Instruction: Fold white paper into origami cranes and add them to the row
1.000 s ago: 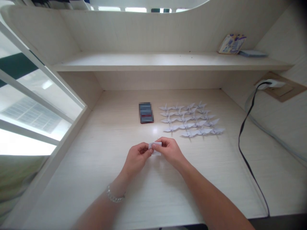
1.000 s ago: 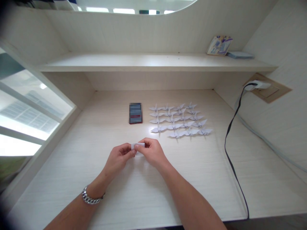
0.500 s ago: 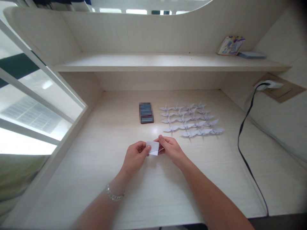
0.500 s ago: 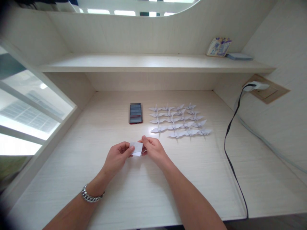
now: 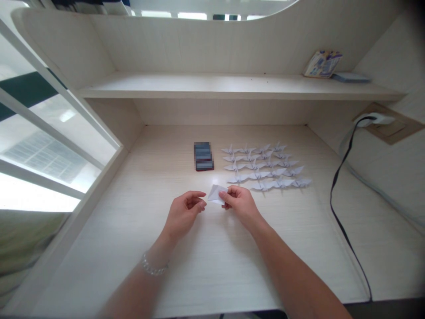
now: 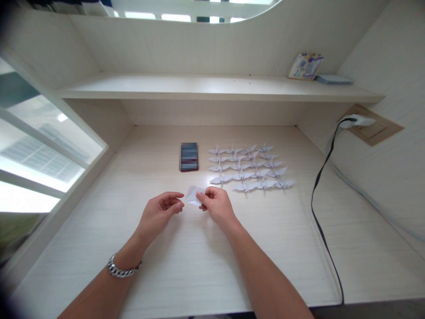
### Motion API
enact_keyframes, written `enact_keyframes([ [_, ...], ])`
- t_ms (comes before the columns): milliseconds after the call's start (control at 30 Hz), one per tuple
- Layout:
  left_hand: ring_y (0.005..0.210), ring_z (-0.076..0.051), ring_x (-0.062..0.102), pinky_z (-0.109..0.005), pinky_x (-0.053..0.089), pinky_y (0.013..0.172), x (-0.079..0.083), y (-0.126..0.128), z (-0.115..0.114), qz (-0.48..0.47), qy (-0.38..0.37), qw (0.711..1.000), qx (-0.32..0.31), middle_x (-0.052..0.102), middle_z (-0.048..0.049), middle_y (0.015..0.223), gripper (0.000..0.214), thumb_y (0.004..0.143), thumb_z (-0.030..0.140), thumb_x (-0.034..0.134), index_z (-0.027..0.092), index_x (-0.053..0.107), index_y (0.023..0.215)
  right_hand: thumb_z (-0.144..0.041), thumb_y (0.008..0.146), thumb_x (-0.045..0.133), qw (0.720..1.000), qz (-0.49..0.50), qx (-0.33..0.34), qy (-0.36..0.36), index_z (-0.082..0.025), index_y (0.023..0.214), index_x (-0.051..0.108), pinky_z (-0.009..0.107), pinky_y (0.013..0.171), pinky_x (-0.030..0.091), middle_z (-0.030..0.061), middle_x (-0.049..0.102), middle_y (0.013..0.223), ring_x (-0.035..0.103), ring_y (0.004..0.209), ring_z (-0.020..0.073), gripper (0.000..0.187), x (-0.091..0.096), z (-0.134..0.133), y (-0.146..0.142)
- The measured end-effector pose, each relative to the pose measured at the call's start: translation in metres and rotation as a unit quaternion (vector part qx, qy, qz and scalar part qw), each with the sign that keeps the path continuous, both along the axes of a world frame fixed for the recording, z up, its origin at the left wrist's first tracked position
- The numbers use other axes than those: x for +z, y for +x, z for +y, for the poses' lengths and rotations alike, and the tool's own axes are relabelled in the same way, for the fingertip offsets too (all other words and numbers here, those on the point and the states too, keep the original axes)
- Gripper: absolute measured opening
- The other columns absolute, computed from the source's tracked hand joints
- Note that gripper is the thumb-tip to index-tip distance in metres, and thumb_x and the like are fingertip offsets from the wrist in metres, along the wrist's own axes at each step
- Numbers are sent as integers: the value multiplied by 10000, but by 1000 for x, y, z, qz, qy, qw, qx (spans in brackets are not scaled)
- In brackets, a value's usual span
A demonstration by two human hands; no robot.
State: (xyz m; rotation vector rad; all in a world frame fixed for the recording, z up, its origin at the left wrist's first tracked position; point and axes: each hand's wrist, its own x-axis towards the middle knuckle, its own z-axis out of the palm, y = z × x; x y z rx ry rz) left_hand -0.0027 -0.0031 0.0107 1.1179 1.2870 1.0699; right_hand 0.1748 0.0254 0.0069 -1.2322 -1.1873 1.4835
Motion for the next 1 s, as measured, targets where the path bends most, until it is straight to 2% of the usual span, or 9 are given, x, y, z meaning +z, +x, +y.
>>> enact_keyframes([
  [100,640,-135,597,-258,476,626,0,-1,1,-5,2,1000,11,658,-34,692,267,692,242,676,131,638,932,-442,663,697,1000,11,-12,-2,-162,596,531,224,447,413,-14,562,485,511,436,102,333,2,0,0],
  [200,666,-150,606,-281,483,656,0,2,-1,-9,0,1000,-16,667,-55,726,229,737,292,631,123,640,892,-434,669,697,1000,19,-3,-2,-159,611,544,222,451,415,-12,569,495,513,443,100,321,0,-1,-1],
  [367,616,-134,564,-247,443,603,-3,5,-3,61,28,997,-48,621,-22,647,202,769,339,591,141,621,742,-434,671,695,1000,20,12,-8,-158,612,546,218,456,410,-13,578,502,519,446,99,318,-2,-3,-4],
  [567,670,-148,574,-257,452,636,-1,0,-2,74,22,992,-101,629,-32,704,192,804,324,524,160,623,782,-424,648,711,999,14,6,-31,-161,568,520,213,442,401,-16,568,479,524,433,102,335,0,-3,-2],
  [733,662,-148,576,-262,461,643,1,-2,-2,61,22,994,-86,627,-31,695,190,811,315,508,157,615,809,-429,652,704,1000,6,-7,-26,-160,572,536,217,440,402,-13,571,472,514,419,101,327,1,-2,0],
  [900,636,-144,577,-254,454,609,-1,-2,-1,88,30,993,-67,633,-29,680,214,786,365,564,155,604,792,-425,660,699,999,10,8,-30,-160,576,540,216,452,407,-11,573,479,518,431,101,320,2,-3,-1],
  [1000,654,-144,586,-257,464,619,-2,0,-1,61,20,996,-67,643,-35,709,233,786,377,571,151,605,829,-425,666,694,999,8,12,-32,-161,575,535,215,450,406,-9,571,482,515,432,100,322,1,-5,-4],
])
